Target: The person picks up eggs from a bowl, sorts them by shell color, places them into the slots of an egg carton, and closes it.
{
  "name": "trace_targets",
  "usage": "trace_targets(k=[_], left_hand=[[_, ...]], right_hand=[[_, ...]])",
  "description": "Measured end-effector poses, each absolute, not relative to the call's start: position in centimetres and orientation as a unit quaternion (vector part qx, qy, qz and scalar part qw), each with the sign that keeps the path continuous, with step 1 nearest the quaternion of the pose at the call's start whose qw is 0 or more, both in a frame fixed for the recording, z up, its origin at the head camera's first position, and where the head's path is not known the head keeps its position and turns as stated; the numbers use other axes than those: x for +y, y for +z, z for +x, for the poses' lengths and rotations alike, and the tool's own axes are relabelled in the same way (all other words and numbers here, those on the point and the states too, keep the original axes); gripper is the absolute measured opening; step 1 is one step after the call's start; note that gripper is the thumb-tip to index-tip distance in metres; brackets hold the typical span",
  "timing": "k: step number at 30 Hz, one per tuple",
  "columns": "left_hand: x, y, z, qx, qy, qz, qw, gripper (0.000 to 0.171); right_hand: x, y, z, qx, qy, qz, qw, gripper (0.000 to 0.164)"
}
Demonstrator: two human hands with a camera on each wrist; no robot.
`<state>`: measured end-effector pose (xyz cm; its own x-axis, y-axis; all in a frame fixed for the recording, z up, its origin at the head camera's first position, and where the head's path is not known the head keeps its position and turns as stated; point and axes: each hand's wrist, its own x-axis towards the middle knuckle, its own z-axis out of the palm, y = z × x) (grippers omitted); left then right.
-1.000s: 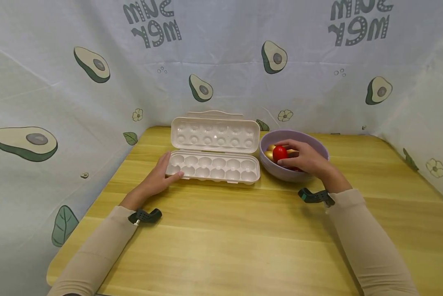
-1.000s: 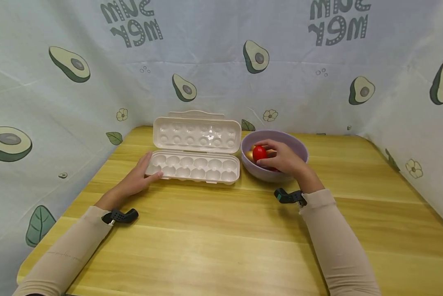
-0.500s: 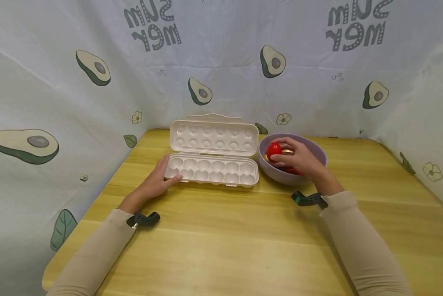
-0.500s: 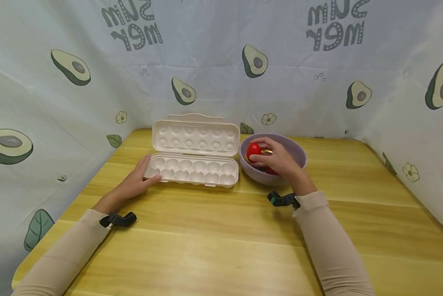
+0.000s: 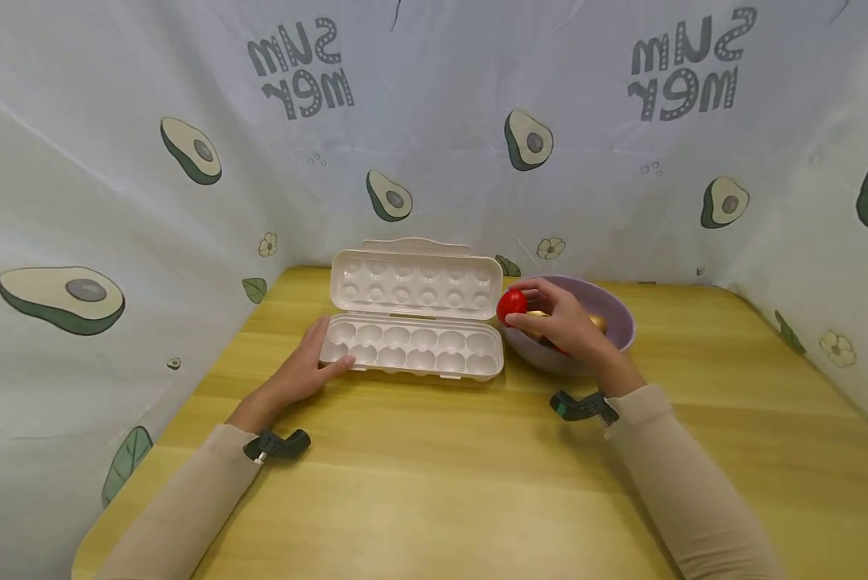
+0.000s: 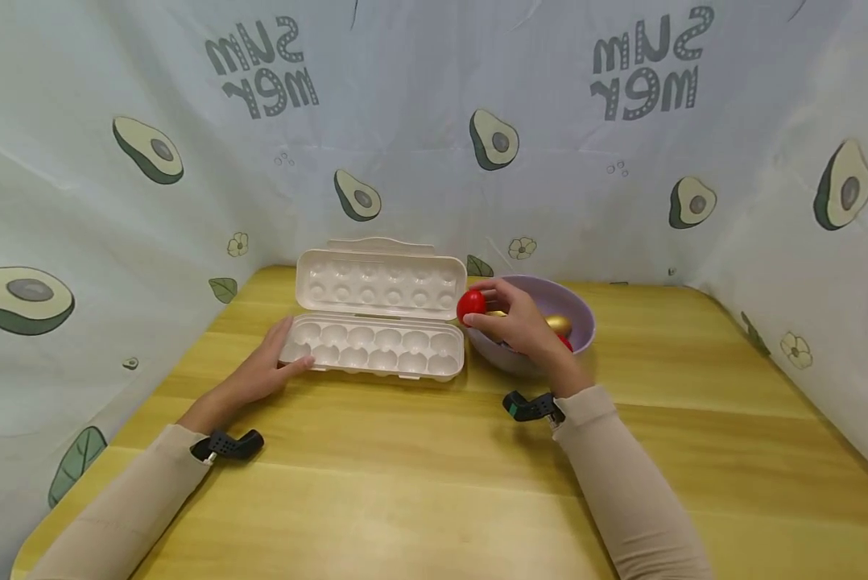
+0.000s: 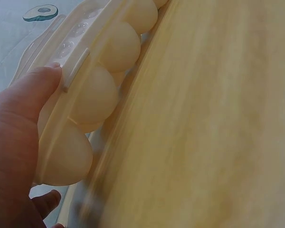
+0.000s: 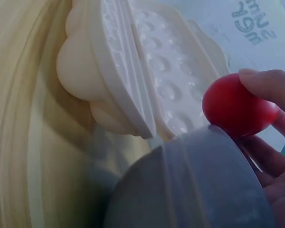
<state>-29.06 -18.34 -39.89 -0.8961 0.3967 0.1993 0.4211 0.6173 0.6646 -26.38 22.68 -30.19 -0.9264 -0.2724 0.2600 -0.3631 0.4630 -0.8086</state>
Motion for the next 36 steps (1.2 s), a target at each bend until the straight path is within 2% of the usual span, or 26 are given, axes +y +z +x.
trace_targets(k=[13,23,29,36], left_hand=[[-18.4,-39.6,-28.8,-0.901,-0.368,-0.228,0.014,0.092],[-18.4,-40.0,-28.8,-0.904,-0.367,-0.22,0.009,0.092],[-18.5,-40.2,-28.7,-0.905,-0.365,-0.219,0.012,0.092],[-18.4,-40.0,-28.6,-0.903,-0.37,-0.218,0.015,0.093]], right_hand=[[21.6,-32.7,-28.1,-0.878,0.419,0.222,0.063,0.042],[21.0,-33.5,-28.4,-0.905,0.293,0.289,0.109,0.04],[20.5,-33.7,-28.2,-0.928,0.216,0.28,0.116,0.04],[20.1,-33.7,-28.0,-0.937,0.195,0.268,0.108,0.039]])
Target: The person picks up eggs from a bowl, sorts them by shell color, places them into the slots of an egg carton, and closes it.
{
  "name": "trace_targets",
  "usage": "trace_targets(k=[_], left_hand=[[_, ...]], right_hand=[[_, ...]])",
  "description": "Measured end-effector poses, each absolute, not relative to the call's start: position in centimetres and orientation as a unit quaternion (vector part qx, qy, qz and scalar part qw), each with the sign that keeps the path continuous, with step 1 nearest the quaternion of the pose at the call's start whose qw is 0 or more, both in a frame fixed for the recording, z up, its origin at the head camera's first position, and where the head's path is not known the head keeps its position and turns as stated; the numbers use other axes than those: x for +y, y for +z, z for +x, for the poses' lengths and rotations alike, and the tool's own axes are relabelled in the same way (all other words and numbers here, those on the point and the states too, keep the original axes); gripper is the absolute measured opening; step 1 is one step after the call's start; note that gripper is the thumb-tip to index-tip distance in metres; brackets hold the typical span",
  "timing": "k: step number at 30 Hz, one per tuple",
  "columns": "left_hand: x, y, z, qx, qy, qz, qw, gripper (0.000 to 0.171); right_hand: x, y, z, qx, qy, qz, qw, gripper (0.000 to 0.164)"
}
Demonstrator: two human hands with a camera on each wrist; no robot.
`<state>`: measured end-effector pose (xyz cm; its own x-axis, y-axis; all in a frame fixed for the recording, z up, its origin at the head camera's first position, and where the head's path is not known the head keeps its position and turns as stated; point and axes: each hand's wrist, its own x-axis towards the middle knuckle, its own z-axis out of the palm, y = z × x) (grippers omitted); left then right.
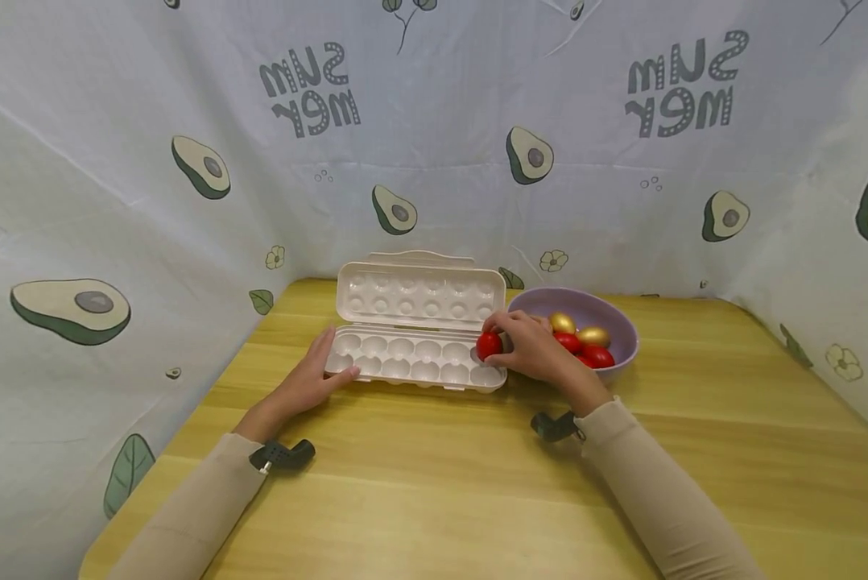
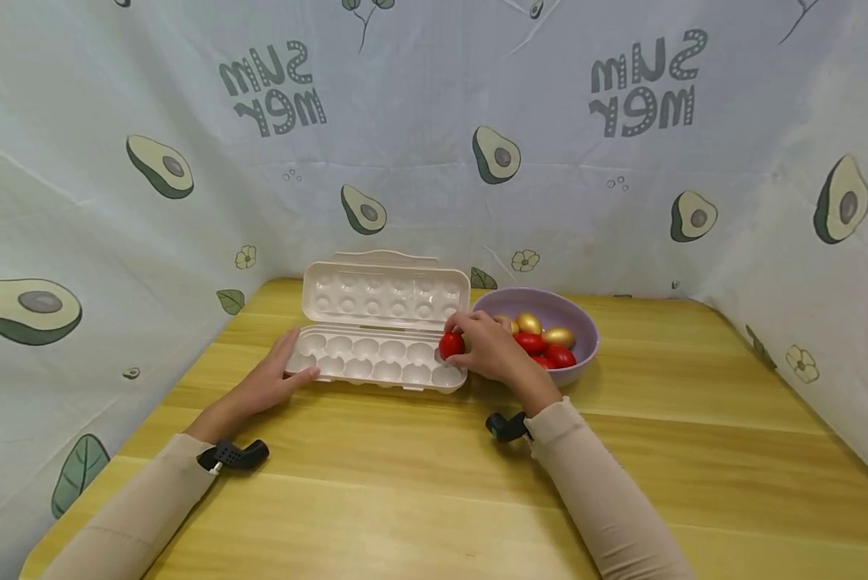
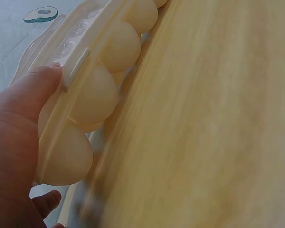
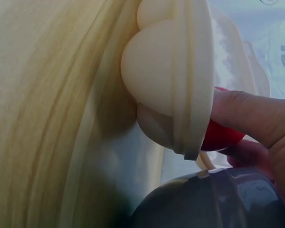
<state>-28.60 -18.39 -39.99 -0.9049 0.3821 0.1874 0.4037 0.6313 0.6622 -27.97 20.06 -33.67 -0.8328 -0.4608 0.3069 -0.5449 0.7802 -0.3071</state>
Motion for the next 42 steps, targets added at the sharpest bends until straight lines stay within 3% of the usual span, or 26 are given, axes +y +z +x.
trace_targets(k=[11,25,42], left_hand=[[-18.39,-40.08,-28.8,-0.904,-0.371,-0.212,0.009,0.093],[-18.55,-39.68,-28.92,-0.905,-0.366,-0.218,0.009,0.093],[-18.54,-39.88,-28.96,-0.904,-0.37,-0.214,0.007,0.093]], right_hand=[[19.68,-33.75,-28.14,-0.95,0.157,0.249,0.102,0.047],[19.56,-33.43,-28.39,-0.935,0.148,0.301,0.118,0.032],[19.94,-33.56,-28.62,-0.924,0.166,0.324,0.118,0.037]])
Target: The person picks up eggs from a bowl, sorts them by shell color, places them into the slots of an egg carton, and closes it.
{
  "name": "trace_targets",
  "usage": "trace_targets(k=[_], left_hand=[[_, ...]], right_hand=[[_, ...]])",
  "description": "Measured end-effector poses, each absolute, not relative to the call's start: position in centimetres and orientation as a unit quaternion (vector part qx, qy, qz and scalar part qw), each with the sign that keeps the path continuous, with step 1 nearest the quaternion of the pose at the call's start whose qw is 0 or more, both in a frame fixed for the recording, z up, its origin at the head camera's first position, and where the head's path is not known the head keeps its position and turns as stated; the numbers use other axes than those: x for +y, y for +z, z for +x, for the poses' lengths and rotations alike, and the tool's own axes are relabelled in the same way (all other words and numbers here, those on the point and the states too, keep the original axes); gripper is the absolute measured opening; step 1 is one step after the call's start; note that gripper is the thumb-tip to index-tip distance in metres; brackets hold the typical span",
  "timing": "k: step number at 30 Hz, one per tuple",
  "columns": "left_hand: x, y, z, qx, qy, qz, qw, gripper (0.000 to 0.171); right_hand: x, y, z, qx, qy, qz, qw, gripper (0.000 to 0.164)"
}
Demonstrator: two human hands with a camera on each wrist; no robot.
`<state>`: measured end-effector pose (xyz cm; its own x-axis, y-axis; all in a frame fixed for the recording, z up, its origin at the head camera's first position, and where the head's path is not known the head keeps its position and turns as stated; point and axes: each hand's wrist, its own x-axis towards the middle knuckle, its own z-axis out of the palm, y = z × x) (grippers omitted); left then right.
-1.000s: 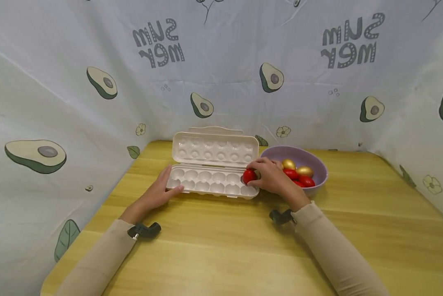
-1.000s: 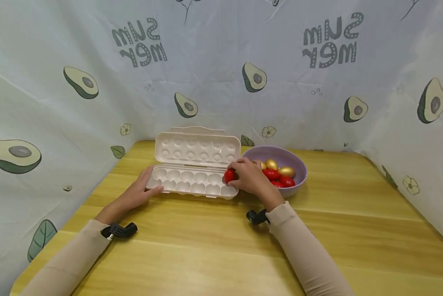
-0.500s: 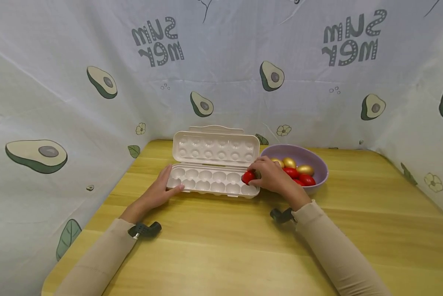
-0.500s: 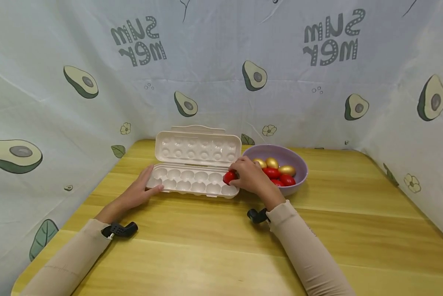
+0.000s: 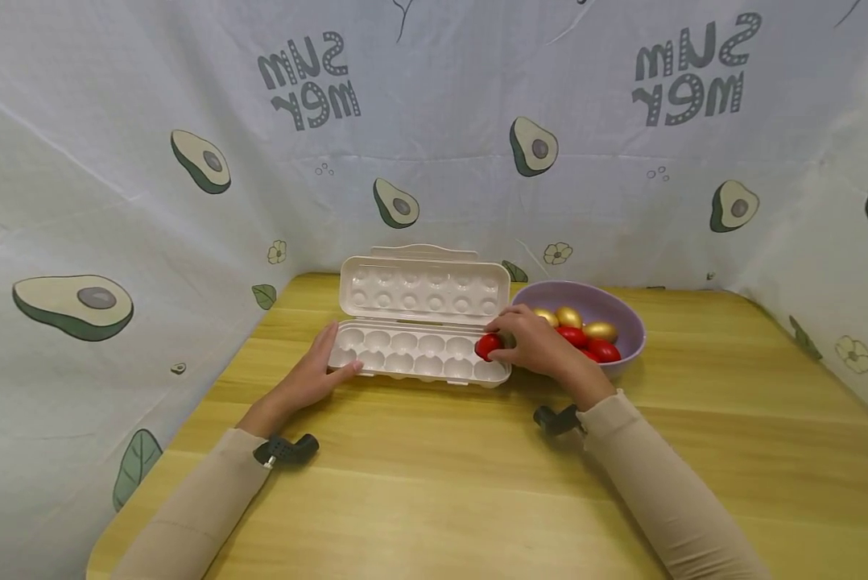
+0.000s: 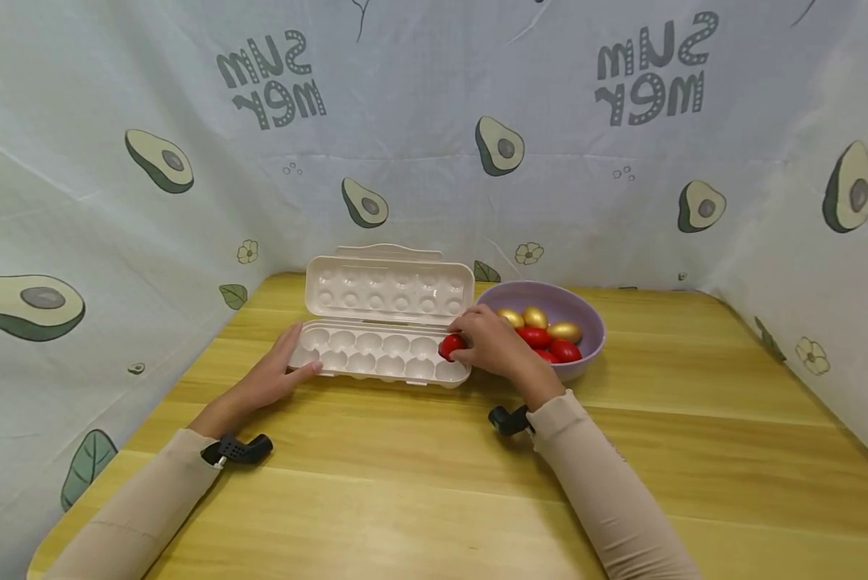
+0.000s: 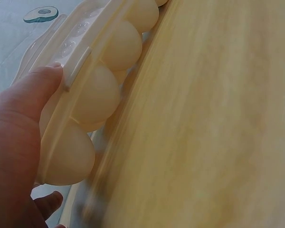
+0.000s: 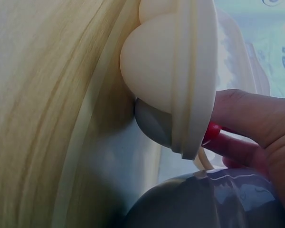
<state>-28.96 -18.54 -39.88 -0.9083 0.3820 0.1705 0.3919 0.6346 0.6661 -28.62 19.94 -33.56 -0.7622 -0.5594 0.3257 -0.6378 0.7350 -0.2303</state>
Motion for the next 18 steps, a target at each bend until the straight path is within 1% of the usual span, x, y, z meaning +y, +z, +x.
trace_targets(k=[9,18], left_hand=[[-18.47,-39.99,-29.22,-0.905,-0.366,-0.216,0.011,0.092],[-18.51,-40.22,-29.25,-0.905,-0.367,-0.217,0.009,0.092]], right_hand=[[20.12,-33.5,-28.77,-0.926,0.181,0.312,0.112,0.026],[20.08,-33.71,-28.79,-0.926,0.175,0.318,0.106,0.029]])
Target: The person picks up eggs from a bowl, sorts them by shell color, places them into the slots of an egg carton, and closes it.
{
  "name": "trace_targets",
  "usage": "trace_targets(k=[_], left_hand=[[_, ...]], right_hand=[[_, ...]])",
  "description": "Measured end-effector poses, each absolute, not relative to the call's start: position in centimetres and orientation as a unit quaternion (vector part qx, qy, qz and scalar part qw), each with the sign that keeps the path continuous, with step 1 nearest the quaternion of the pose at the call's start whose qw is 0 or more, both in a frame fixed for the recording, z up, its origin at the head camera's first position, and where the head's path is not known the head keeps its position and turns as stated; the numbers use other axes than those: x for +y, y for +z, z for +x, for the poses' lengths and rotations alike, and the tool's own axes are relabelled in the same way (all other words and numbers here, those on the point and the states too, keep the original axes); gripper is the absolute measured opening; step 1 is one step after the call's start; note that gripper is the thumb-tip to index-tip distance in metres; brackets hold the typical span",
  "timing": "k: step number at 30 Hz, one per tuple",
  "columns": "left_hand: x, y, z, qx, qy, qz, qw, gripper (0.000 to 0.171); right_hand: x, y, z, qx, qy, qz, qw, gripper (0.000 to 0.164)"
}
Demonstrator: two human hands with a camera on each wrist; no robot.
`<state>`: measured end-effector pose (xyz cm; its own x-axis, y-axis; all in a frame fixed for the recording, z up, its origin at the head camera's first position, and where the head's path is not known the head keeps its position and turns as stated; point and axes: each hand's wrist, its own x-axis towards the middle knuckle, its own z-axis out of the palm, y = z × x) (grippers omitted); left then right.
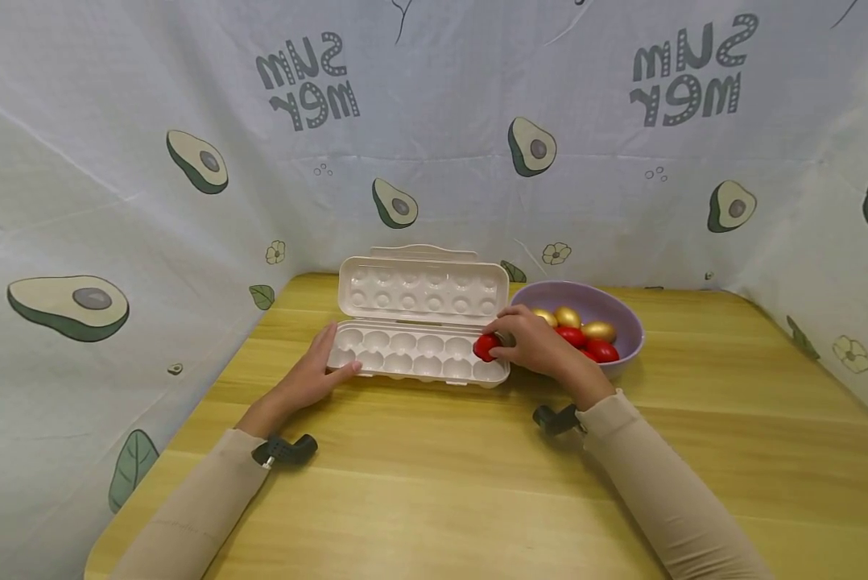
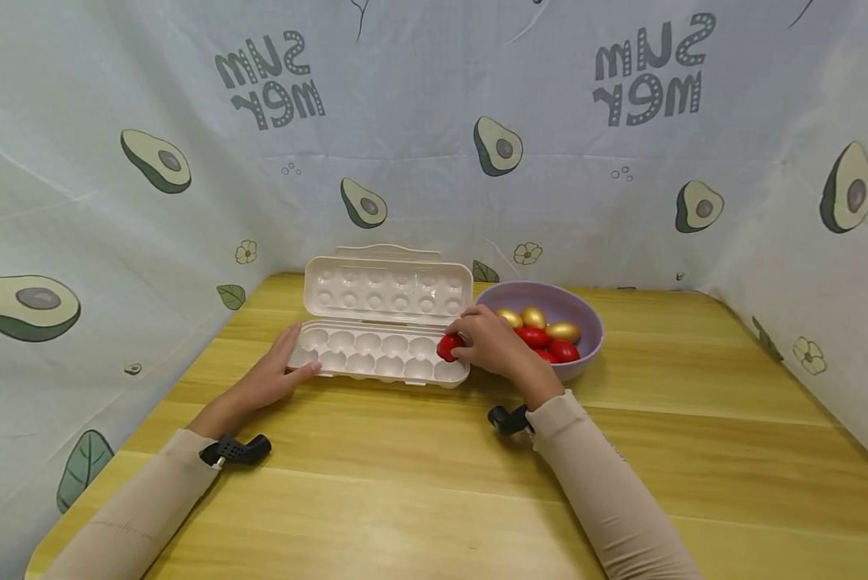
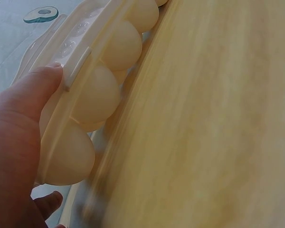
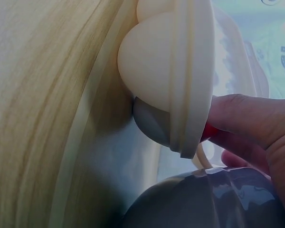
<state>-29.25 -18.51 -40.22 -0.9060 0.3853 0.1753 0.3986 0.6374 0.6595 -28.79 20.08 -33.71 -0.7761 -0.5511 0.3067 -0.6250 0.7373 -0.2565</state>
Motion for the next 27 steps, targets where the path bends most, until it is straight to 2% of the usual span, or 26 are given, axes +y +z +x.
trace_targets(k=[12,21,27], left_hand=[[-18.5,-40.0,-29.0,-0.906,-0.367,-0.212,0.007,0.092],[-18.5,-39.8,-29.2,-0.905,-0.366,-0.215,0.014,0.092],[-18.5,-39.8,-29.3,-0.906,-0.364,-0.214,0.006,0.093]], right_hand=[[20.2,-33.4,-28.6,-0.921,0.197,0.322,0.097,0.034],[21.3,-32.3,-28.5,-0.924,0.259,0.272,0.073,0.037],[22.6,-31.7,-28.3,-0.92,0.278,0.253,0.112,0.034]])
